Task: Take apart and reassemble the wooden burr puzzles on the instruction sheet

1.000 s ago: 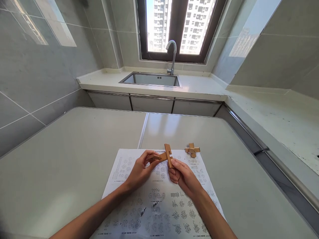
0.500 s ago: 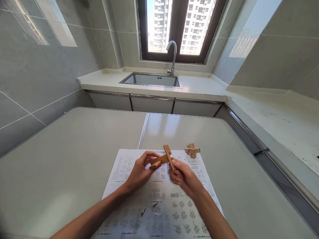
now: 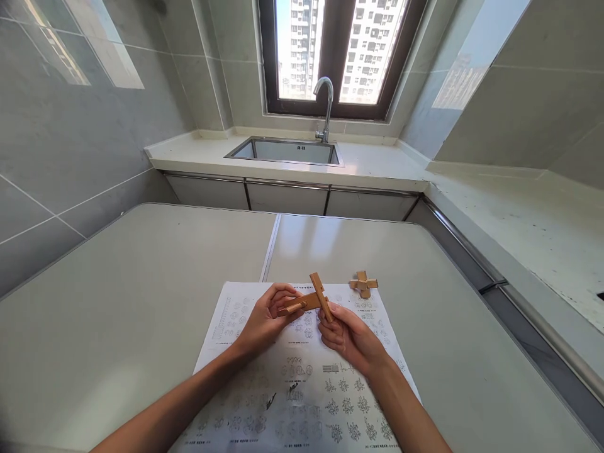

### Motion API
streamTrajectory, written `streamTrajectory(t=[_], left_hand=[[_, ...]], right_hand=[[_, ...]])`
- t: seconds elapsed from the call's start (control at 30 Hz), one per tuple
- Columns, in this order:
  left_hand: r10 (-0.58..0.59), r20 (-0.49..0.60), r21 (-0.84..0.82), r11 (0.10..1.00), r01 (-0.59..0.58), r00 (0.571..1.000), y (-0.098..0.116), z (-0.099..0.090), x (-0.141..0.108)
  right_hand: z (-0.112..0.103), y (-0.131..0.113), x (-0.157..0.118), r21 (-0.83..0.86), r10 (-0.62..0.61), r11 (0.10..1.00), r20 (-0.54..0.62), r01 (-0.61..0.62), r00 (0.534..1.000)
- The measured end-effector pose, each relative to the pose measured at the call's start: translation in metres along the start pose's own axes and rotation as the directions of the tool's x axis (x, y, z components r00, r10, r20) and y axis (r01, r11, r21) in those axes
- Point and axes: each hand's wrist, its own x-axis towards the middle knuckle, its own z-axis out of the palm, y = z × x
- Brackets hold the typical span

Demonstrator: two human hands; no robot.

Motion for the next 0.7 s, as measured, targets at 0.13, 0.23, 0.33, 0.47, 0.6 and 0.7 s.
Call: streamTrajectory(t=[0.13,0.23,0.33,0.47,0.6,0.7], left_hand=[[-0.012,-0.010,0.004,1.000,0.012,1.000,0.0001,-0.0003,-0.0001],[-0.009,-0.014,0.034,0.999,0.009,1.000,0.0034,0.0016,-0.0009],[-0.010,-0.022,0.029,1.000,0.011,1.000,0.0038,0.0025,-0.0012],[-0.024,-0.026,0.006,1.000,0.024,0.999,-0.0006,0.0008,-0.0009],[-0.015,0.012,-0.017,1.000,0.015,1.000,-0.0021,0.0012,-0.0007],[0.004,0.049,-0.051,0.999,-0.002,0.999,-0.0005,0.0031,-0.0017]], right_hand=[[0.0033,-0.0019,0.0006,-0.003,-0.007,1.000,-0.012,0.007,1.000],[0.0041,-0.0022,0.0004,-0.023,-0.019,1.000,-0.016,0.019,1.000],[0.0043,-0.0022,-0.0003,-0.060,-0.018,0.998,-0.008,0.017,1.000],[0.0070,-0.0012,0.0000,-0.110,0.000,0.994,-0.017,-0.002,1.000],[0.0100,0.0028,0.0014,-0.146,0.050,0.988,-0.027,-0.053,0.998],[0.0097,0.0065,0.0024,-0.172,0.082,0.982,-0.010,-0.082,0.997]])
